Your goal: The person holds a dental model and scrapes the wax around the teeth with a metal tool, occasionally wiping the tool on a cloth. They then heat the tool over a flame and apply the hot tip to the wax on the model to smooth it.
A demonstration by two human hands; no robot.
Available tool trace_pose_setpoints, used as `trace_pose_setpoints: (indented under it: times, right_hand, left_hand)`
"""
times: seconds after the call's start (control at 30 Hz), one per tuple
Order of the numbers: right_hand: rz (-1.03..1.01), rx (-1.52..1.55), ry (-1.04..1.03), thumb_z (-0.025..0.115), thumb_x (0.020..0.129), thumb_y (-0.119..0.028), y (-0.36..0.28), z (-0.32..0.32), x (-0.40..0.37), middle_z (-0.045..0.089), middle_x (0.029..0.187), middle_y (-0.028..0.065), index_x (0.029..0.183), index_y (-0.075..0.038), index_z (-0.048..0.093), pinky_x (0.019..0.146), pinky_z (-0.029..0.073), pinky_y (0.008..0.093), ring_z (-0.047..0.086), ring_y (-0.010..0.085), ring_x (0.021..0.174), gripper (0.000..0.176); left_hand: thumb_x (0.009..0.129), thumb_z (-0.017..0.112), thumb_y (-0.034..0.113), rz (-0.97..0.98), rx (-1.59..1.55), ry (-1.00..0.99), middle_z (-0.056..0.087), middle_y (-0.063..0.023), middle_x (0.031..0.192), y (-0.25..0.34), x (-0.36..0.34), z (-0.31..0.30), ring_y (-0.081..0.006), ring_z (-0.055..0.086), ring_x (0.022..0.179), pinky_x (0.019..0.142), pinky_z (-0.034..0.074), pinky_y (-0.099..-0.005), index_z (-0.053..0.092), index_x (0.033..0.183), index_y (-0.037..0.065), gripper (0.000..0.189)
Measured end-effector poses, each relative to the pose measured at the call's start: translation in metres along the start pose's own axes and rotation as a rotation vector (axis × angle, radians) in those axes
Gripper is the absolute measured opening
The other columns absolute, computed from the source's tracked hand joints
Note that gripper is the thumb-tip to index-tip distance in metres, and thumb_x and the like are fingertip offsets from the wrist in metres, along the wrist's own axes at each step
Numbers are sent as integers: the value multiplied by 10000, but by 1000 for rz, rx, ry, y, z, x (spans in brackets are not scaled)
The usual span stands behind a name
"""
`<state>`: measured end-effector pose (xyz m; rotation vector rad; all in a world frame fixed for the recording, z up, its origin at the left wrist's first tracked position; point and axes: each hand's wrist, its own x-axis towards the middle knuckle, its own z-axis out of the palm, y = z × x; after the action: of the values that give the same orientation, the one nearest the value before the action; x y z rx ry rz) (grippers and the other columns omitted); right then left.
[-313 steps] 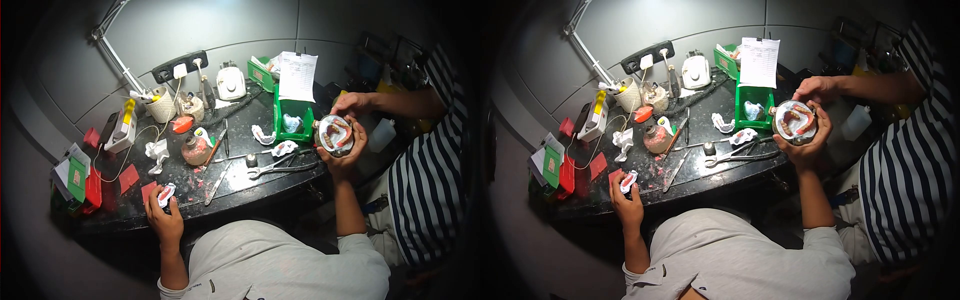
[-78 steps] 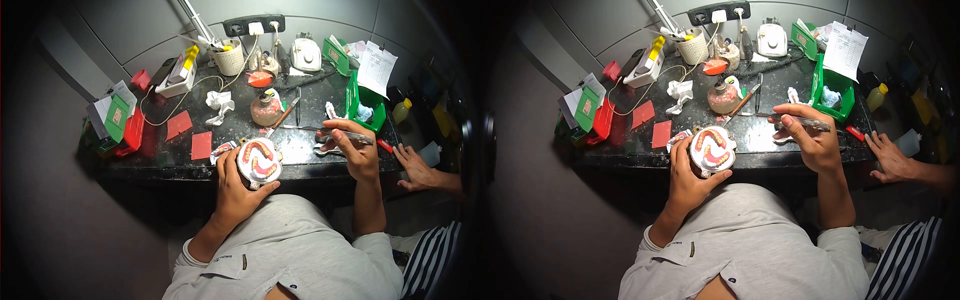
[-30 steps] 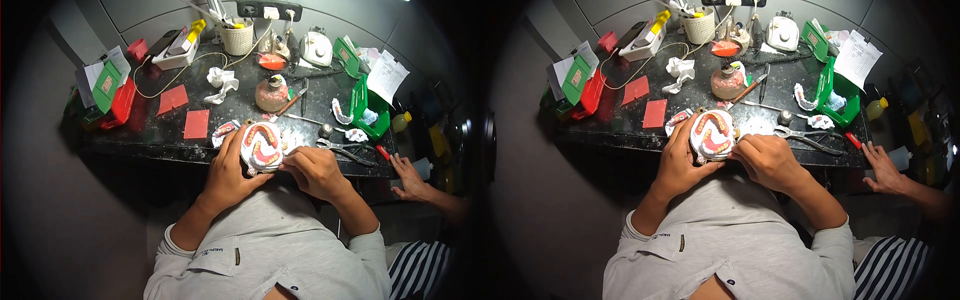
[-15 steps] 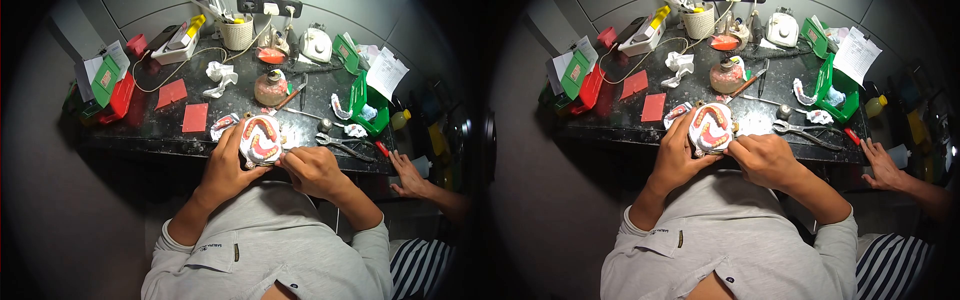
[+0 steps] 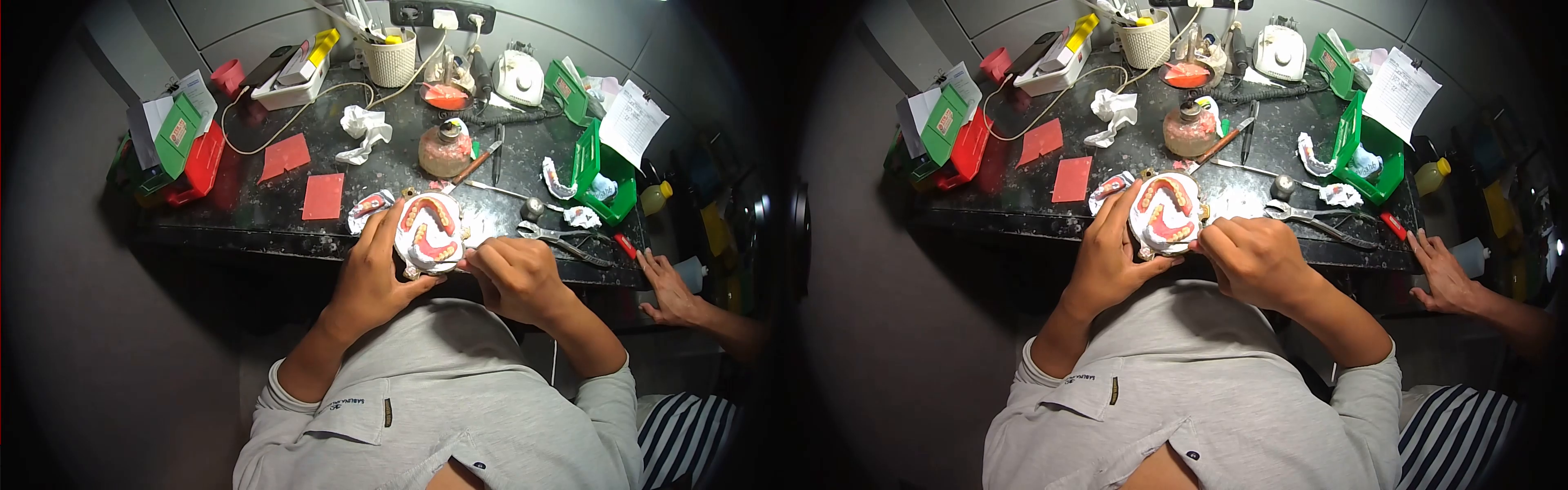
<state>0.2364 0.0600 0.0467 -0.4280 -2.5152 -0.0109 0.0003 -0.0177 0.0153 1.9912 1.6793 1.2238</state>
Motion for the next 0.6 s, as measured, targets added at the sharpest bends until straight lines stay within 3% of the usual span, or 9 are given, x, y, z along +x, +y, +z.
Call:
trace_pose_setpoints:
  times: [0.13, 0.33, 0.37, 0.4, 0.6]
  right_hand:
    - [5, 33, 11, 782, 898, -143, 2, 4, -1, 602, 720, 57, 814, -81, 616, 548, 501, 366, 640, 228, 609, 196]
    - [-38, 30, 46, 782, 903, -144, 6, 13, -3, 617, 729, 54, 827, -79, 618, 540, 506, 379, 643, 240, 599, 192]
    - [-39, 31, 44, 782, 903, -144, 6, 12, -3, 617, 729, 54, 827, -79, 618, 540, 506, 379, 643, 240, 599, 192]
    - [-17, 55, -7, 778, 916, -153, 7, 11, -2, 626, 735, 54, 844, -79, 619, 527, 505, 388, 650, 249, 594, 190]
    - [15, 93, -210, 763, 958, -195, 10, -9, 10, 664, 768, 59, 915, -77, 619, 490, 501, 413, 675, 282, 592, 191]
  left_hand:
    - [716, 991, 229, -30, -39, -64, 558, -303, 1419, 0, 1, -2, -450, 623, 1291, 1107, 520, -475, 409, 1551, -110, 1073]
    - [718, 991, 221, -8, -14, -53, 556, -296, 1418, 0, 0, -2, -438, 625, 1293, 1101, 527, -472, 410, 1548, -114, 1068]
    - [687, 1004, 210, -7, -15, -27, 581, -278, 1400, -1, 0, 0, -404, 642, 1272, 1089, 530, -450, 446, 1533, -107, 1062]
    - [657, 1017, 198, -4, -16, -1, 606, -259, 1382, -1, 0, 1, -370, 660, 1252, 1076, 534, -427, 481, 1518, -101, 1057]
    - [647, 1024, 205, -25, -19, -16, 610, -262, 1373, 1, 0, 0, -369, 661, 1252, 1074, 534, -432, 474, 1527, -96, 1081]
